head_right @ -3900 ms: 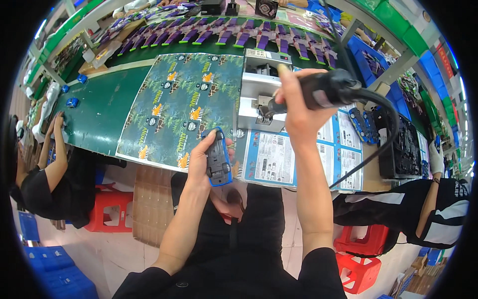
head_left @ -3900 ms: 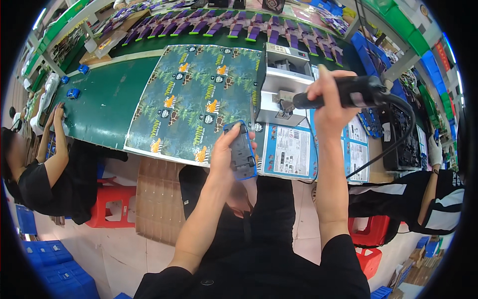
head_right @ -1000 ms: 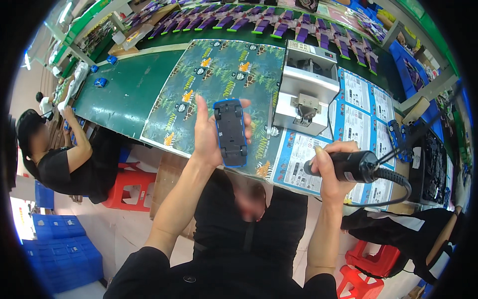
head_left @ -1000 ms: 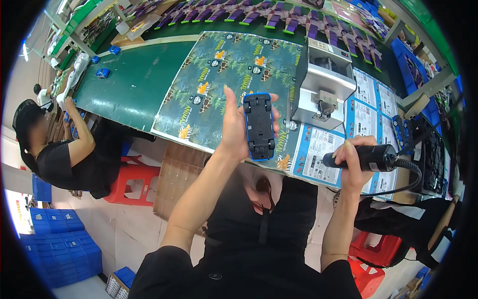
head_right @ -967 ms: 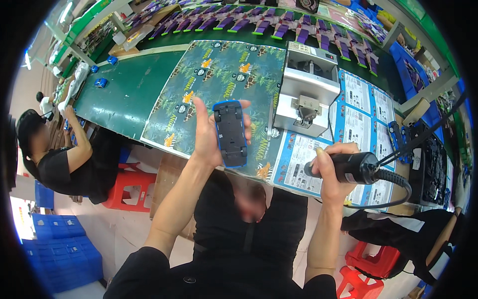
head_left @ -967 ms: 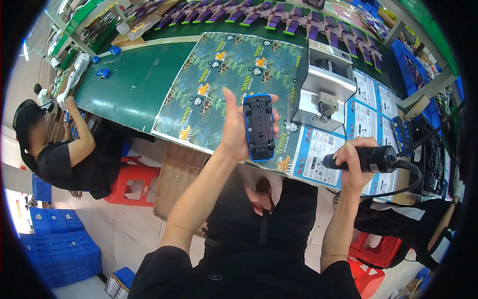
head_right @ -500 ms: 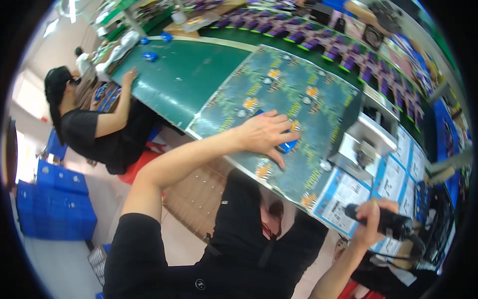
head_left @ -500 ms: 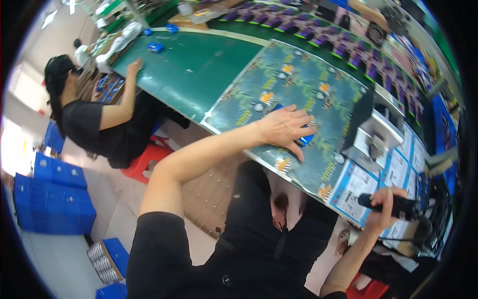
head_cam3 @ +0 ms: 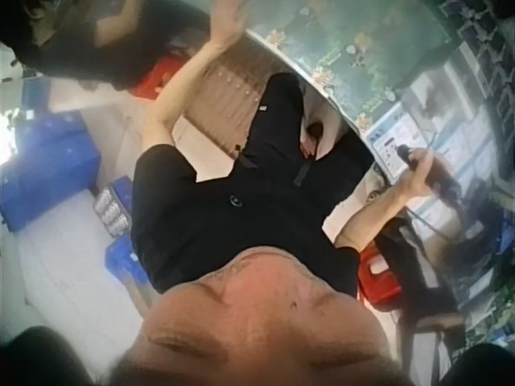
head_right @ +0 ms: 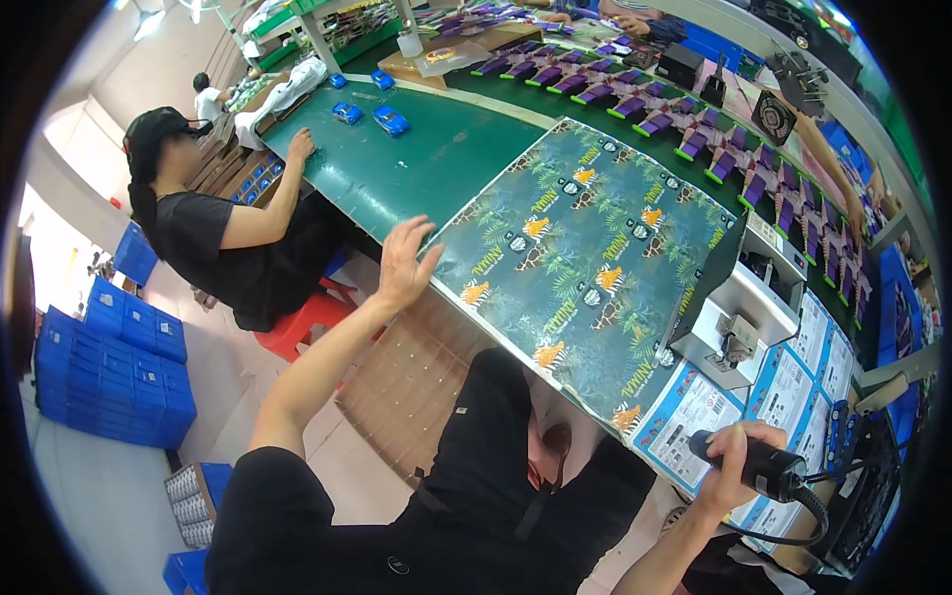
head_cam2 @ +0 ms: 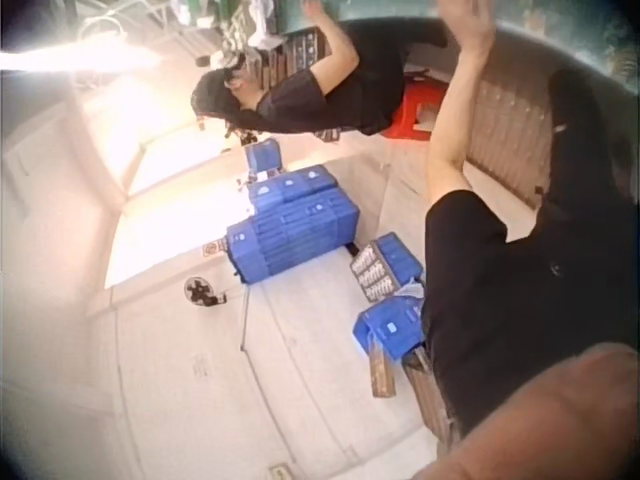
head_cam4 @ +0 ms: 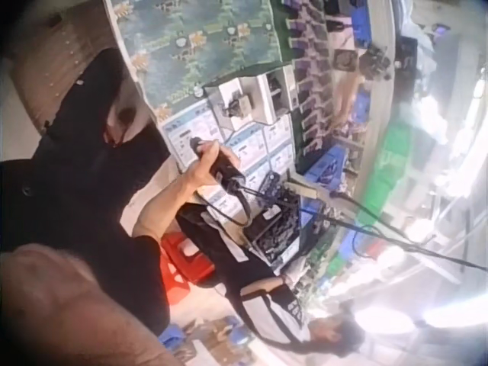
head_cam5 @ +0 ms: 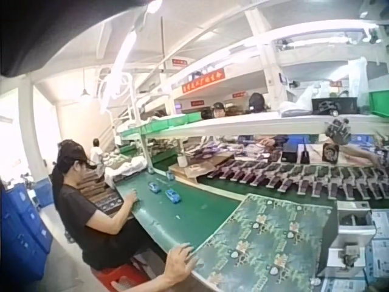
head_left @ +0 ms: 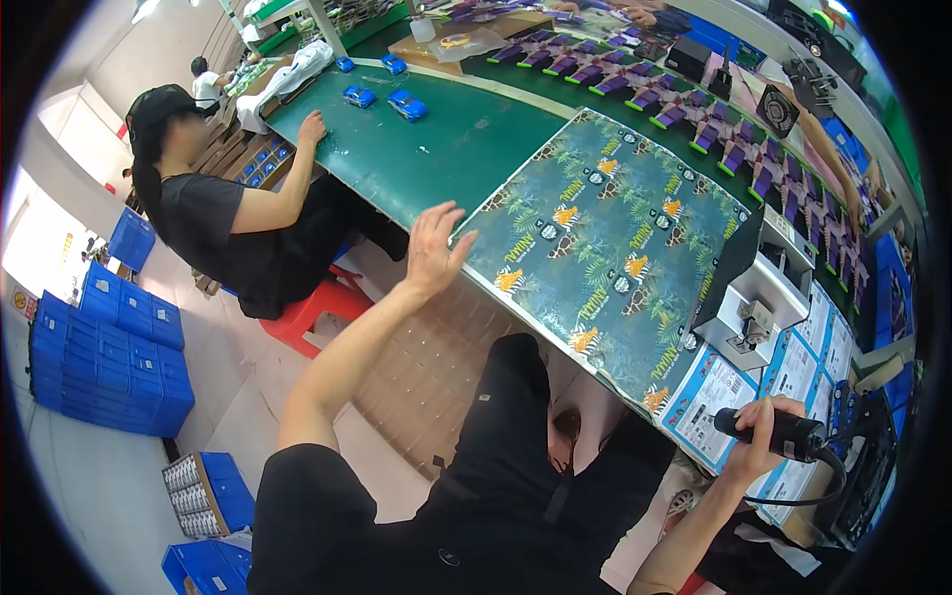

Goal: Using an electric screwdriver to secure screws into plastic toy car chassis on an assembly line.

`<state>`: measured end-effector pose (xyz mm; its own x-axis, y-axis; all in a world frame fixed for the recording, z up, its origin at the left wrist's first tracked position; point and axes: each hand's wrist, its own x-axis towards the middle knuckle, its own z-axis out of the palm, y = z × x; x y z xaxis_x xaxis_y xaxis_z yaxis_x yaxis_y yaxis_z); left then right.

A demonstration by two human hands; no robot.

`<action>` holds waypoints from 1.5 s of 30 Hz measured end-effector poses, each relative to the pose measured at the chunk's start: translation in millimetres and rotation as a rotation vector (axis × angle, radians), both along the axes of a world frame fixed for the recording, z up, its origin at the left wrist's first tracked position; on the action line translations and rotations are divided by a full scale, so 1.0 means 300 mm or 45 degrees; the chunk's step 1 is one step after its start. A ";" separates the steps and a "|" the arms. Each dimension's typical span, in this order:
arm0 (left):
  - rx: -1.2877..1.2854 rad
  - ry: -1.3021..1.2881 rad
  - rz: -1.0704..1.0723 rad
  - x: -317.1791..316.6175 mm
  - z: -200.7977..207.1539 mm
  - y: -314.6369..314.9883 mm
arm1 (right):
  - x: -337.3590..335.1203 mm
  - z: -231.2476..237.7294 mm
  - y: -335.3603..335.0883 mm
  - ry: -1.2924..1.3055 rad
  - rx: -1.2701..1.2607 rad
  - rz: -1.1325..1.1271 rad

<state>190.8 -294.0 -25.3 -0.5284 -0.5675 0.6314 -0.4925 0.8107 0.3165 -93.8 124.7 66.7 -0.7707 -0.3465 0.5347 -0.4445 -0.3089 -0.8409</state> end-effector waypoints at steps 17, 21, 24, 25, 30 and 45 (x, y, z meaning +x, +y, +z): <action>0.260 0.373 -1.690 -0.729 0.211 1.036 | 0.047 0.080 0.422 -0.464 -0.098 -0.225; 0.435 0.334 -1.578 -0.963 0.255 1.241 | -0.018 0.131 0.450 -0.516 0.078 0.120; 0.930 0.146 -1.485 -1.285 0.208 1.423 | -0.030 0.151 0.547 -0.437 0.133 0.150; 0.944 0.137 -1.414 -1.402 0.172 1.478 | -0.036 0.152 0.576 -0.374 0.179 0.136; 1.111 -0.334 -0.971 -1.842 0.151 1.573 | -0.053 0.181 0.621 -0.323 0.084 0.319; 1.619 0.854 -1.515 -1.281 0.499 1.303 | -0.017 0.124 0.583 -0.375 -0.022 0.256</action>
